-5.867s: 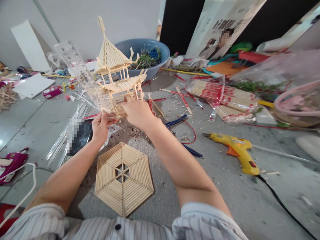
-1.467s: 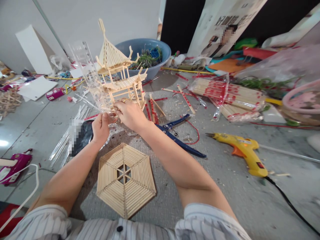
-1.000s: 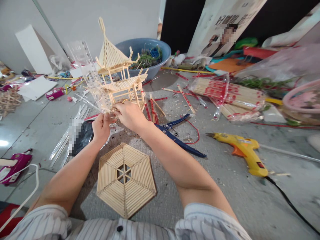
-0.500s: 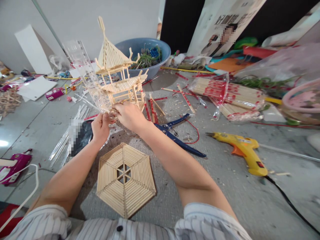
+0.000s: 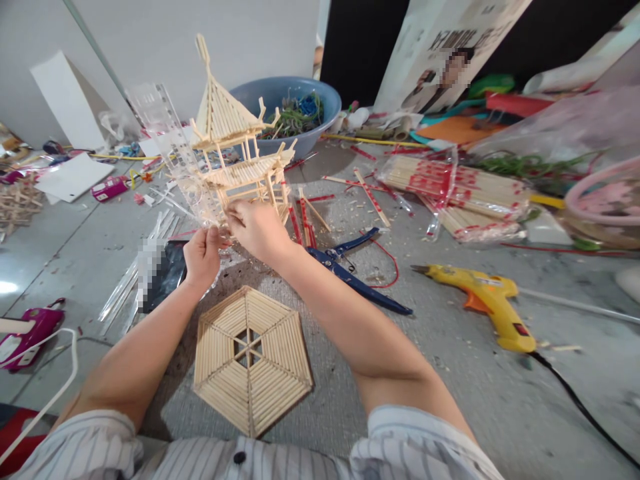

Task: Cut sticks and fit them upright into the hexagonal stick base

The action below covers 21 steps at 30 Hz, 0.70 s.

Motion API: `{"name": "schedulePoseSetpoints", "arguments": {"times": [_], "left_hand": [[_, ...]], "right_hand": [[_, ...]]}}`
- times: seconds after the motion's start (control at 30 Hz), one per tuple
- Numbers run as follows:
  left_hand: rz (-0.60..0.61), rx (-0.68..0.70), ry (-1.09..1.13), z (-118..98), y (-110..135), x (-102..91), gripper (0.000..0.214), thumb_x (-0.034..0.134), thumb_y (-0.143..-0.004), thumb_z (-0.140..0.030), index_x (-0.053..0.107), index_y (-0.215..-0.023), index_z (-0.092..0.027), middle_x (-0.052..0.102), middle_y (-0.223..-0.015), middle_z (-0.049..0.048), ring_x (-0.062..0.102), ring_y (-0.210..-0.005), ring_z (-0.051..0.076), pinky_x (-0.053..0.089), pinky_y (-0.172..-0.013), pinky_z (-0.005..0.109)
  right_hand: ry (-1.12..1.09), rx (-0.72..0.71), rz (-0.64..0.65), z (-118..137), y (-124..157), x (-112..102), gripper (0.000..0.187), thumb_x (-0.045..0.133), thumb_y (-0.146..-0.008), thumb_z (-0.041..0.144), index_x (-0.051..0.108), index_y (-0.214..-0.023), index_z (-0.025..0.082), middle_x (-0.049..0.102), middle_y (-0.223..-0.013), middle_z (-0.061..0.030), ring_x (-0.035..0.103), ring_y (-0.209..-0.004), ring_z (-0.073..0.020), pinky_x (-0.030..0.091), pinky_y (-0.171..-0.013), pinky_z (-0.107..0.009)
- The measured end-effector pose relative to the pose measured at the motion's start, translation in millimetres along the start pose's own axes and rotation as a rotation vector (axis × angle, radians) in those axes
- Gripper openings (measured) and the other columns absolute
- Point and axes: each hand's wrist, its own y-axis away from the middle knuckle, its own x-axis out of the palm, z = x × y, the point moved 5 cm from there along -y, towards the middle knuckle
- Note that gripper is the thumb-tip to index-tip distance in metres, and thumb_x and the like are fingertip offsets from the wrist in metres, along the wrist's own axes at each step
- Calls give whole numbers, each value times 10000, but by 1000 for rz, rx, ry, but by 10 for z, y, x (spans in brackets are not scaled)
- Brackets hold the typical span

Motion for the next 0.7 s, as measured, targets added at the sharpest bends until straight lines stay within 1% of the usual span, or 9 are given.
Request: {"name": "schedulePoseSetpoints", "arguments": {"times": [0.07,0.17,0.27,0.33,0.4,0.47,0.57,0.7], "left_hand": [[0,-10,4,15,1,7,370,431,-915,-451,552,-681,-191,675,-620,20,621,-558,103,424,-525,225],[0,-14,-2,23,1,10,368,426,-914,-459,575,-714,-188,685,-625,27,634,-558,111,437,-524,229],[1,-2,-14,8,0,6,359,418,-918,-439,579,-719,-187,689,-624,27,638,-550,112,439,-517,228],[-1,17,-24,-11,0,4,348,422,-918,-425,578,-714,-189,690,-620,22,636,-541,108,432,-506,223],[-1,42,-34,-32,0,5,338,426,-919,-408,576,-708,-191,691,-616,18,634,-537,103,423,-500,217],[-3,67,-47,-50,1,7,339,425,-922,-393,565,-689,-191,691,-611,18,633,-538,100,420,-502,215],[-5,87,-72,-64,6,4,354,417,-926,-391,556,-672,-188,692,-605,22,632,-534,101,418,-510,219],[1,79,-93,-70,15,-3,367,405,-927,-402,552,-673,-183,696,-613,27,641,-550,109,418,-521,223]], "right_hand": [[-198,88,-76,-11,-3,-23,214,543,-846,251,690,-967,155,671,-734,-34,603,-646,-131,456,-635,-273],[-566,212,-102,-26,-25,31,180,566,-841,260,669,-939,150,539,-520,43,493,-445,-77,401,-476,-230],[-859,322,-80,-29,-57,125,91,567,-844,215,643,-834,165,474,-481,79,384,-345,-41,297,-362,-215],[-998,380,-34,-17,-71,184,92,561,-850,190,624,-786,173,459,-472,88,348,-312,-34,241,-321,-219],[-1106,419,6,0,-73,223,99,553,-859,176,611,-778,177,454,-454,94,343,-294,-39,219,-306,-221],[-1170,457,26,9,-68,243,94,549,-867,177,601,-789,181,460,-440,95,357,-291,-46,213,-301,-218],[-1212,505,44,11,-59,261,97,546,-878,188,592,-792,184,474,-440,96,367,-293,-41,216,-299,-204],[-1280,551,60,1,-58,284,180,544,-887,185,549,-707,181,470,-436,86,361,-294,-40,217,-301,-200]]}}
